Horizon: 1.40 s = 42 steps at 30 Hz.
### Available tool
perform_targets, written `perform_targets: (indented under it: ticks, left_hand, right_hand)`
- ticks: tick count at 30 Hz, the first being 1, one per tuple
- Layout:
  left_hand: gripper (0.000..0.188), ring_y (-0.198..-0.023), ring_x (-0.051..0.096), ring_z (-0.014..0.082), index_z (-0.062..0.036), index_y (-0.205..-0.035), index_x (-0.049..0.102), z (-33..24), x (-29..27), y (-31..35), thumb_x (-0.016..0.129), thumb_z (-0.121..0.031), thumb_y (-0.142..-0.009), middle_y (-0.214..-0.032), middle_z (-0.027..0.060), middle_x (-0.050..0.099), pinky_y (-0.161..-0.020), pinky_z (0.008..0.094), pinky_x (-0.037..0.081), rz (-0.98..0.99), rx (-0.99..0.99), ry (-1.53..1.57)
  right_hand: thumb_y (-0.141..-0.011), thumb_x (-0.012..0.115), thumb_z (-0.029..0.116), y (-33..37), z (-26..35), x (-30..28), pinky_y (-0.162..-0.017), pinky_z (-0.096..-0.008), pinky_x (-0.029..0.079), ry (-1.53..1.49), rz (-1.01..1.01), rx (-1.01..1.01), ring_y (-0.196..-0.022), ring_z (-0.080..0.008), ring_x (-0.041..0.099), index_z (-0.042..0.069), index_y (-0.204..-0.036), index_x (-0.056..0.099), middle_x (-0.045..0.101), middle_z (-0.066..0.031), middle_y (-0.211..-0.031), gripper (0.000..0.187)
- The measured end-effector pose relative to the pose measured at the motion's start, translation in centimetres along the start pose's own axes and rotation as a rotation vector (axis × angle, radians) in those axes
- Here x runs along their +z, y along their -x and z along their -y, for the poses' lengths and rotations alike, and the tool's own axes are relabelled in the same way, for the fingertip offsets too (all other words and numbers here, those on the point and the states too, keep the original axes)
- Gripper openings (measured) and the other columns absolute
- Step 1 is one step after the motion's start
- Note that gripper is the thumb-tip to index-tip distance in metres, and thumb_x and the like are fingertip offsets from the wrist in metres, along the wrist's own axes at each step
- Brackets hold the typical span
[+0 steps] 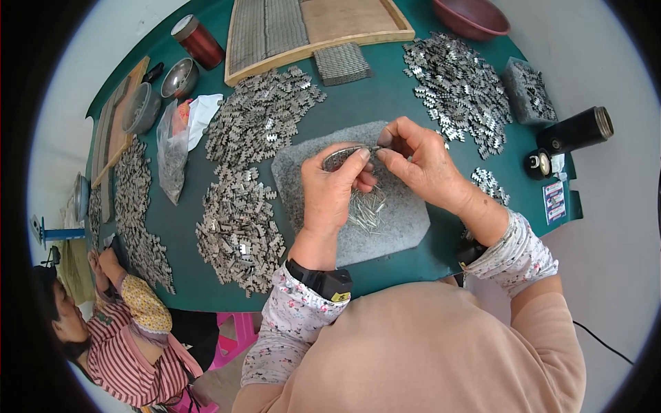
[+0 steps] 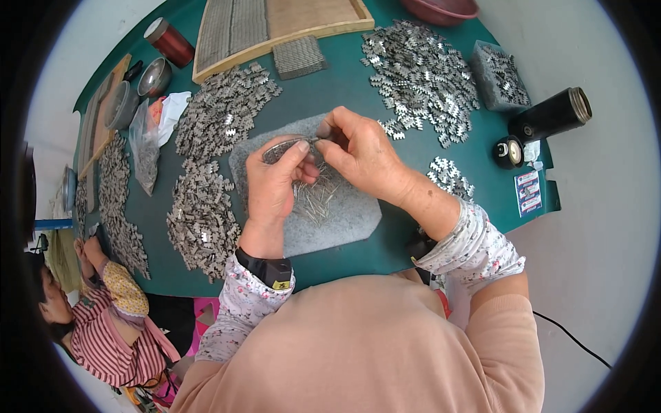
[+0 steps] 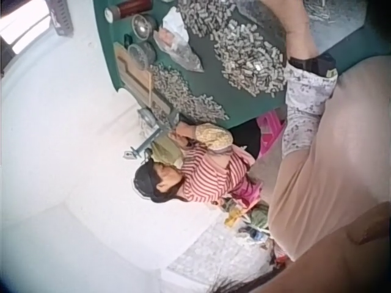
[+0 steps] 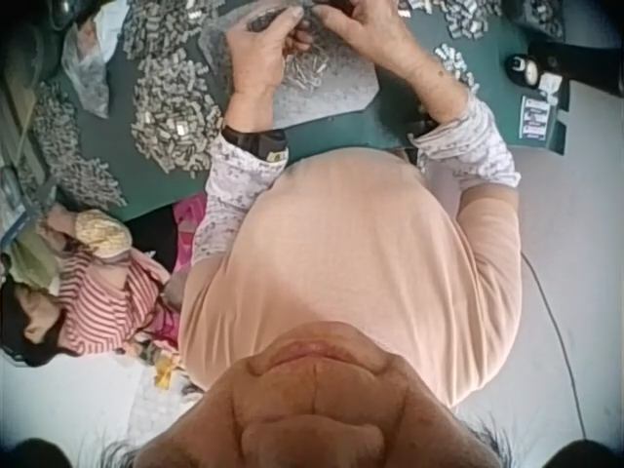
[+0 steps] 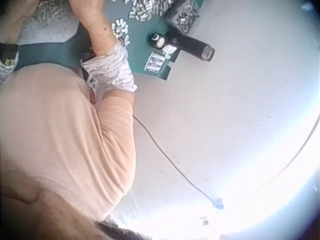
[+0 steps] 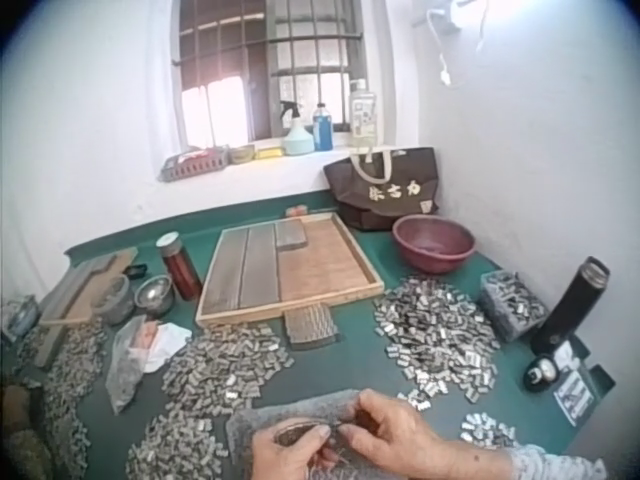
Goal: The worker is assembling small metal components by interlocking them on a foam mat.
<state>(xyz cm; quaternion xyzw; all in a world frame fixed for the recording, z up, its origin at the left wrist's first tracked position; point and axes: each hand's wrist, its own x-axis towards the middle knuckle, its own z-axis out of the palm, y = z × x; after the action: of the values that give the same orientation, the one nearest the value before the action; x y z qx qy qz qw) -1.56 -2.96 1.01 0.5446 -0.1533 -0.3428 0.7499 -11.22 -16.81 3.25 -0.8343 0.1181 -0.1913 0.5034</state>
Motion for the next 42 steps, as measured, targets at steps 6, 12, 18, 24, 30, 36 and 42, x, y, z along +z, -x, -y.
perform_targets:
  ticks: [6,12,18,24,30,36,42]
  left_hand:
    - [0.016,-0.059,0.063,0.0169,0.0061,-0.096,0.064,-0.3,0.7,0.1,0.063,-0.008,-0.087,-0.077,0.0111,0.066,-0.052,0.0254,0.051,-0.01,0.003,0.002]
    - [0.015,-0.06,0.065,0.0168,0.0065,-0.093,0.064,-0.2,0.3,0.4,0.064,-0.006,-0.086,-0.077,0.0112,0.067,-0.053,0.0246,0.052,-0.055,0.061,0.063]
    - [0.015,-0.062,0.066,0.0177,0.0071,-0.093,0.064,-0.6,0.1,0.2,0.065,-0.005,-0.085,-0.078,0.0118,0.067,-0.055,0.0264,0.053,0.009,0.026,0.035]
    - [0.014,-0.063,0.066,0.0185,0.0065,-0.093,0.065,-0.9,-0.3,0.2,0.067,-0.004,-0.084,-0.079,0.0125,0.067,-0.058,0.0277,0.055,0.08,0.029,0.095]
    - [0.014,-0.063,0.065,0.0178,0.0063,-0.092,0.065,-1.0,-0.3,0.1,0.068,-0.003,-0.082,-0.079,0.0119,0.067,-0.056,0.0276,0.054,0.048,-0.015,0.062]
    - [0.013,-0.061,0.065,0.0175,0.0063,-0.091,0.065,-0.5,-1.3,-0.1,0.068,-0.002,-0.081,-0.077,0.0119,0.067,-0.055,0.0264,0.054,-0.029,0.09,0.04]
    - [0.013,-0.063,0.067,0.022,0.0072,-0.092,0.063,-1.1,-1.1,0.0,0.066,-0.002,-0.083,-0.077,0.0141,0.066,-0.056,0.0284,0.055,-0.102,0.104,-0.019]
  right_hand:
    - [-0.082,0.064,0.006,-0.1,0.1,0.3,-0.058,-0.0286,0.047,-0.078,-0.036,0.023,-0.063,-0.0118,0.058,-0.002,-0.089,0.056,0.06,-0.0072,-0.07,0.014]
    - [-0.081,0.064,0.005,-0.1,0.9,0.4,-0.056,-0.0273,0.048,-0.029,-0.045,-0.034,-0.061,-0.0112,0.058,-0.002,-0.088,0.056,0.061,-0.0073,-0.068,0.012]
    - [-0.08,0.063,0.004,0.0,0.6,0.8,-0.055,-0.0263,0.048,-0.081,-0.071,-0.057,-0.06,-0.0112,0.06,-0.003,-0.088,0.057,0.062,-0.0079,-0.068,0.012]
    - [-0.079,0.064,0.004,-0.1,1.4,0.9,-0.055,-0.0274,0.049,-0.042,-0.11,-0.072,-0.06,-0.0133,0.061,-0.003,-0.085,0.058,0.062,-0.0095,-0.067,0.011]
    - [-0.079,0.064,0.002,0.1,0.9,0.8,-0.058,-0.026,0.049,0.018,-0.094,-0.112,-0.064,-0.0108,0.059,-0.002,-0.086,0.06,0.063,-0.0064,-0.072,0.009]
    - [-0.077,0.065,-0.001,0.2,0.1,-0.5,-0.059,-0.0287,0.05,0.111,0.012,-0.133,-0.065,-0.0188,0.062,-0.001,-0.088,0.062,0.062,-0.0093,-0.077,0.011]
    - [-0.07,0.066,0.001,1.7,-1.6,-0.7,-0.063,-0.0361,0.051,0.551,0.177,-0.428,-0.075,-0.0275,0.06,0.003,-0.084,0.063,0.056,-0.0099,-0.082,0.015]
